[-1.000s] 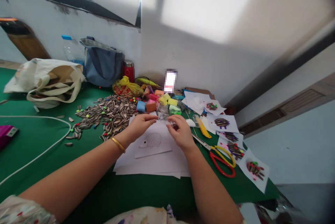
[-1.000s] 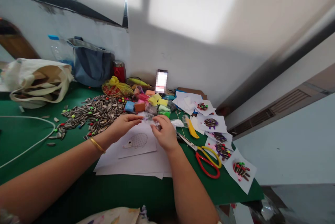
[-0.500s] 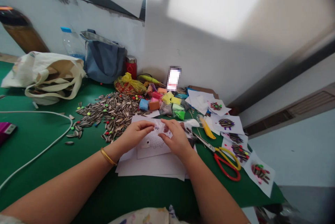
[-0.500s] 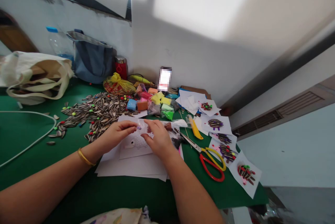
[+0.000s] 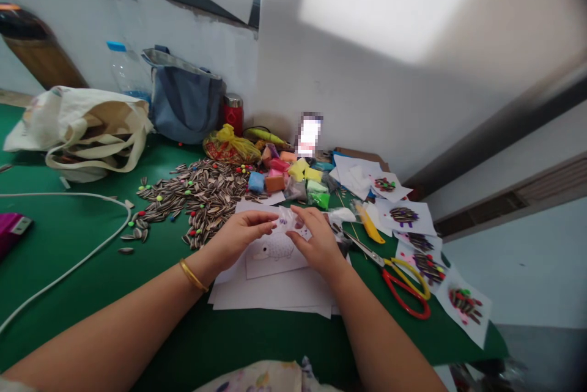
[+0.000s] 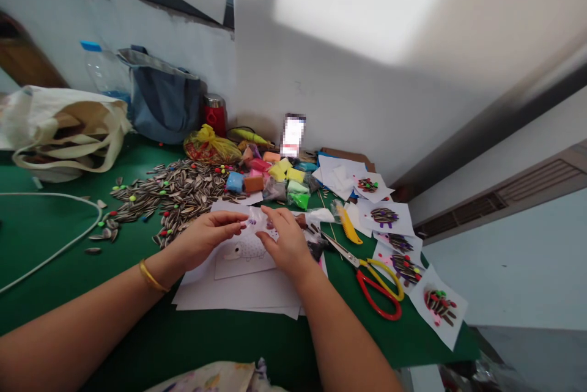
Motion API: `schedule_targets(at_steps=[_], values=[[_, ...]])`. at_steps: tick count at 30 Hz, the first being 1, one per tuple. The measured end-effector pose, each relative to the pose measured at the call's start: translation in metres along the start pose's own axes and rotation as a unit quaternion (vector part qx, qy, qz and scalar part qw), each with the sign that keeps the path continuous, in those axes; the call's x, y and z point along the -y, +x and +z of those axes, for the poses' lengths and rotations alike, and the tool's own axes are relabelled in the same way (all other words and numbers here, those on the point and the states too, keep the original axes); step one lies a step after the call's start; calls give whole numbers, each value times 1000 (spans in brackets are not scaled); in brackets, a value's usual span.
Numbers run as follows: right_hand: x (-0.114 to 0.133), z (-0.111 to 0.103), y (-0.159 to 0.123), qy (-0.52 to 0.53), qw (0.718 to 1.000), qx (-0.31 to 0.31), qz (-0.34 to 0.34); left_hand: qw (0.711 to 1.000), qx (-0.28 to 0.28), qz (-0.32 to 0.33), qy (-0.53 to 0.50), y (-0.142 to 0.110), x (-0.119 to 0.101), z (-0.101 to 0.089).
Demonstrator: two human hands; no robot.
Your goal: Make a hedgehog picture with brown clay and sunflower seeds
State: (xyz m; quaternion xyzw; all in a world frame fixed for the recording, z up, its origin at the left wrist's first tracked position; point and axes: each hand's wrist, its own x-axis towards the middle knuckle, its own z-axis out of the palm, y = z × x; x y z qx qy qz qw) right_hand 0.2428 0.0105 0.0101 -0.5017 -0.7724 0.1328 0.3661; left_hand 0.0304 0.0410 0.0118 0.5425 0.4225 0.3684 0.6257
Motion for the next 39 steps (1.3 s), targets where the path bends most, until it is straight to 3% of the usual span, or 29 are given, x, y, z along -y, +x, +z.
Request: schedule_targets(at_steps=[9,20,27,39], values=[[3,-1,0,6,1000,11,-13,990,-34,112,77,-4,-5,3],[-12,7,6,-131,990,-11,48,997,-21,66,35,-1,-1,3],[16,2,1,52,997,-4,-57,998,9,61,32,-4,-6,5],[21,11,0,171,985,21,8,993,26,103,55,-6,-8,5]])
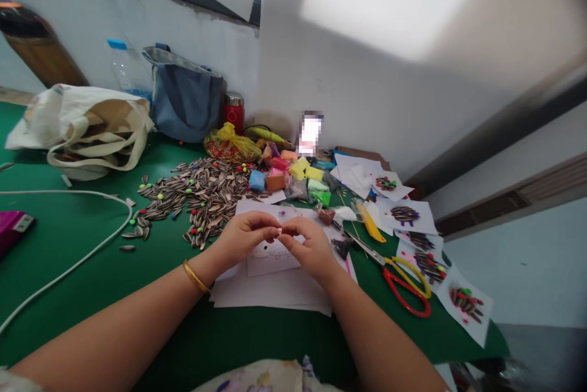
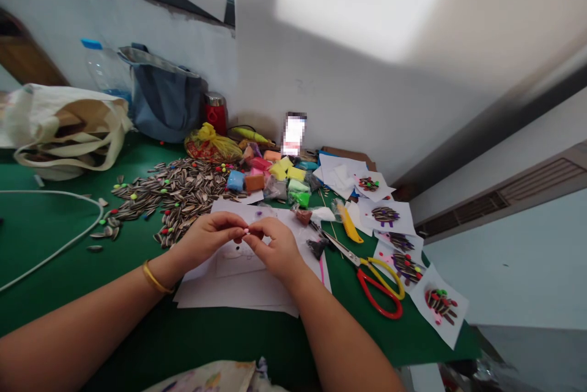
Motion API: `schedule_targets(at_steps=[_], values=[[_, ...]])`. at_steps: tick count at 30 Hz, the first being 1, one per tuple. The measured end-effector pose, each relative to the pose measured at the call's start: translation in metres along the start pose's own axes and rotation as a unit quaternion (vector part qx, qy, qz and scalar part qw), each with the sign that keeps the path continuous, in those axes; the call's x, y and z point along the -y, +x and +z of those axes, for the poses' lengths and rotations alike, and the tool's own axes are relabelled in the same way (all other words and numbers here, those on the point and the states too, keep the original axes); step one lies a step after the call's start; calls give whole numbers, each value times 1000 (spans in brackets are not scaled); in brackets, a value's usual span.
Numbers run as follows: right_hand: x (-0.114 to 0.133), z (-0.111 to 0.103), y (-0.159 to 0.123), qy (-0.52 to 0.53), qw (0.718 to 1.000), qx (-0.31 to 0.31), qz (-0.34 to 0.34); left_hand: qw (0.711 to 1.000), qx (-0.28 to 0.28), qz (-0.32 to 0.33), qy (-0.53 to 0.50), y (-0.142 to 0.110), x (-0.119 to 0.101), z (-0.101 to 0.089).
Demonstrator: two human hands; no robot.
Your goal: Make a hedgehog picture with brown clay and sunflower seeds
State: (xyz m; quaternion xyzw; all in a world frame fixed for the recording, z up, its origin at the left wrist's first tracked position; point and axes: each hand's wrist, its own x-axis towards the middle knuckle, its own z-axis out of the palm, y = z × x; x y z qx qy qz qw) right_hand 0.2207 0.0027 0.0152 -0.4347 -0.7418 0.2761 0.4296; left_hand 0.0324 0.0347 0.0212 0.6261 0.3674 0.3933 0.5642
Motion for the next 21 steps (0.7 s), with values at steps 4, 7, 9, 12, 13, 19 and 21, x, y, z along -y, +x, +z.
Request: schedule_targets(at_steps=[4,7,9,12,13,19,21], values=[[1,1,1,39,997,-2,59,1000,5,-1,7,0,0,-1],[-1,2,1,62,991,-3,115,999,14,0,29,0,1,0],[-2,2,2,77,986,-4,149,998,19,5,58,1,4,-1],[-7,1,3,86,979,-1,182,991,10,23,129,4,12,-8],[-9,-1,3,81,979,1,189,985,-1,34,168,5,15,-10],[-28,-7,7,21,979,14,203,877,65,106,465,10,23,-20],[-35,-6,9,5,983,11,184,850,88,121,505,9,20,-18]])
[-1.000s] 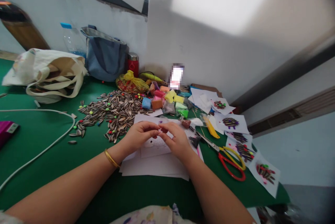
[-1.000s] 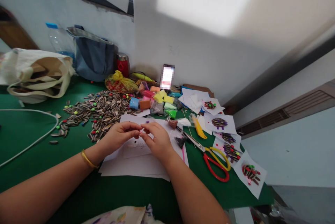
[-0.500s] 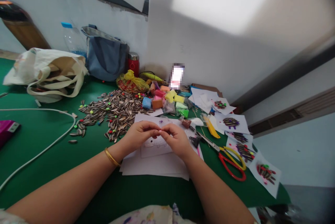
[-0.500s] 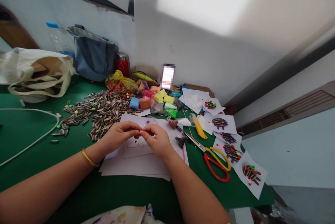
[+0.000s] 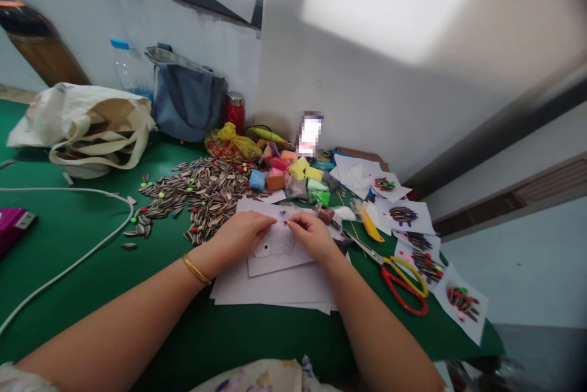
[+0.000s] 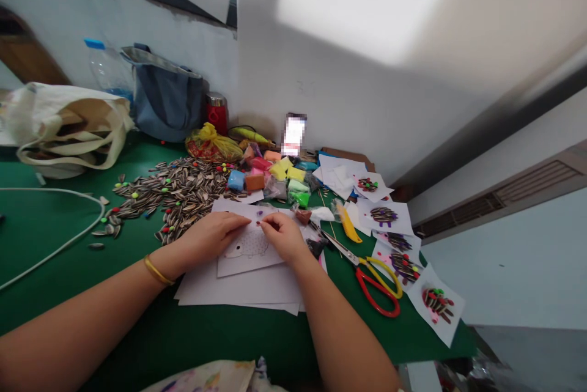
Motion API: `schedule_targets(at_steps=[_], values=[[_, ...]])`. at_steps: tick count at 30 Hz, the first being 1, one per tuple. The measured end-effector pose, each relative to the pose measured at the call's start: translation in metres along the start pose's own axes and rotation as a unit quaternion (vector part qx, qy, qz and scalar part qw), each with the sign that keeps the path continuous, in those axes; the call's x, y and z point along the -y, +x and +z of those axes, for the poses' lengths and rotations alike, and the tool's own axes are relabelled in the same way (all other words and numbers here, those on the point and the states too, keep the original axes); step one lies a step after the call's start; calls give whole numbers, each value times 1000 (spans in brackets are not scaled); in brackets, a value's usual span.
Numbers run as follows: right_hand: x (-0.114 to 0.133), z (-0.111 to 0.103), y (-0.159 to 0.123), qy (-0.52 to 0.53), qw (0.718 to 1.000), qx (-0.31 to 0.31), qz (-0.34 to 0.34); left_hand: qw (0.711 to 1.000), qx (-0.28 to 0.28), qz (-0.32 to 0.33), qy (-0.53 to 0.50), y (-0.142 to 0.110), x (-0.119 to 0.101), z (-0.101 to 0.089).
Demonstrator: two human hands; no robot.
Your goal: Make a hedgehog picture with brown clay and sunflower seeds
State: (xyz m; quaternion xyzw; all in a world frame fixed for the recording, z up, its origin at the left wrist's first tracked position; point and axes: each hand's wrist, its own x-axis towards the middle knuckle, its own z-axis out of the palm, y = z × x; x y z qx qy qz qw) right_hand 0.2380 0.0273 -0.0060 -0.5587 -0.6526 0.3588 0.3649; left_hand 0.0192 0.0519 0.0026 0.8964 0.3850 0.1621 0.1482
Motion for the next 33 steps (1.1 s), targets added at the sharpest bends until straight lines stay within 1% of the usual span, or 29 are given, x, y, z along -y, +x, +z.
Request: schedule_targets(at_steps=[2,4,6,8,11,15,19,24,27,33], values=[[-4,2,6,-20,999,-5,-27,999,2,6,42,-1,-4,-2],[-6,4,11,-36,998,-5,-60,997,-4,0,73,-2,-8,-3],[-5,5,14,-44,994,-2,-95,996,-15,-14,88,-4,-10,-4],[-2,6,14,-45,991,0,-128,996,-34,-31,81,-5,-11,-5],[6,6,8,-39,986,-5,-161,996,-65,-54,18,-4,-11,-5],[18,7,-4,-29,984,-11,-177,990,-58,-77,-100,-2,-12,-2],[25,8,-9,-33,983,-22,-178,980,-81,-92,-159,-2,-13,2],[28,7,-11,-39,984,-31,-173,972,-105,-94,-186,-2,-16,2],[29,8,-13,-22,988,-30,-148,974,-111,-82,-178,-2,-18,0],[26,11,-13,4,996,-8,-83,984,-118,-32,-132,-4,-21,-1]])
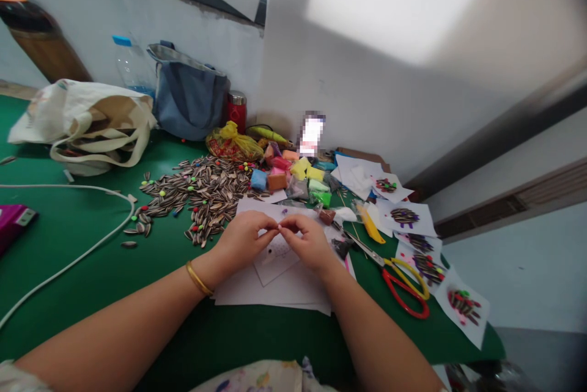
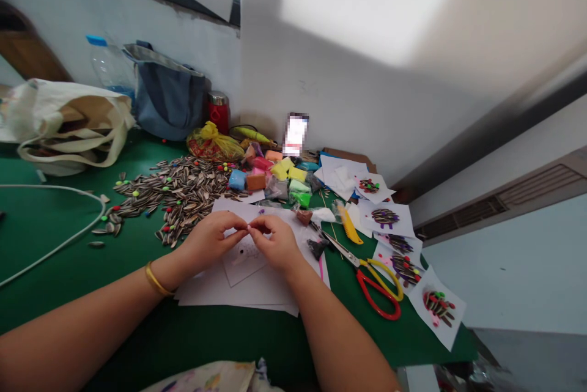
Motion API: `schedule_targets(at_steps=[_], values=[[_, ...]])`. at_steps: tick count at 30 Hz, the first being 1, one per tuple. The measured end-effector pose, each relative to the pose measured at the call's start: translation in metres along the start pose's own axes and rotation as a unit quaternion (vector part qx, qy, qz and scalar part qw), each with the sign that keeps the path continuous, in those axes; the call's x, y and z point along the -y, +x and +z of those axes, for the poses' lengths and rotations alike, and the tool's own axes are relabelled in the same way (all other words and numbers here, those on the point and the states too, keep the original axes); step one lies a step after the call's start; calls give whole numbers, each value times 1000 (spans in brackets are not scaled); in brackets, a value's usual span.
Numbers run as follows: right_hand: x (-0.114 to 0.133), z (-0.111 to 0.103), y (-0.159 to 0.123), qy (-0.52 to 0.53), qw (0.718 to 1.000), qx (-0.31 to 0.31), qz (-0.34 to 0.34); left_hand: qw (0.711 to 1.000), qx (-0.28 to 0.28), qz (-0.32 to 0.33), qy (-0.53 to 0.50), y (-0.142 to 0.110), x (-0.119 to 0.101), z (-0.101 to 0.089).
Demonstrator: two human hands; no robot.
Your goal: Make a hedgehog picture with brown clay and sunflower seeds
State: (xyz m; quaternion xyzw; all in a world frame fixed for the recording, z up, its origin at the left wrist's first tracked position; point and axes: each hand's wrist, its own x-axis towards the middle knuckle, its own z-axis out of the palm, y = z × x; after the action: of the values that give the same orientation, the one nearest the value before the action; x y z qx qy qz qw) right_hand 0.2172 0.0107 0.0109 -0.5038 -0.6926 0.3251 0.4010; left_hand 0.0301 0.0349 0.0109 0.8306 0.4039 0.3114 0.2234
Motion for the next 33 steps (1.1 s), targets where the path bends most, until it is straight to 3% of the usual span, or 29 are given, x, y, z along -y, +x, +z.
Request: schedule_targets(at_steps=[10,19,28,33], values=[[-6,2,2,92,993,-20,65,1000,0,20,13,-1,-6,-4],[-2,3,1,98,993,-2,69,1000,15,10,-25,-1,-5,-2],[-7,6,0,85,994,-1,67,1000,-11,20,-16,-1,-5,-1],[-8,2,2,159,981,-26,109,999,-37,1,-3,2,1,-6]])
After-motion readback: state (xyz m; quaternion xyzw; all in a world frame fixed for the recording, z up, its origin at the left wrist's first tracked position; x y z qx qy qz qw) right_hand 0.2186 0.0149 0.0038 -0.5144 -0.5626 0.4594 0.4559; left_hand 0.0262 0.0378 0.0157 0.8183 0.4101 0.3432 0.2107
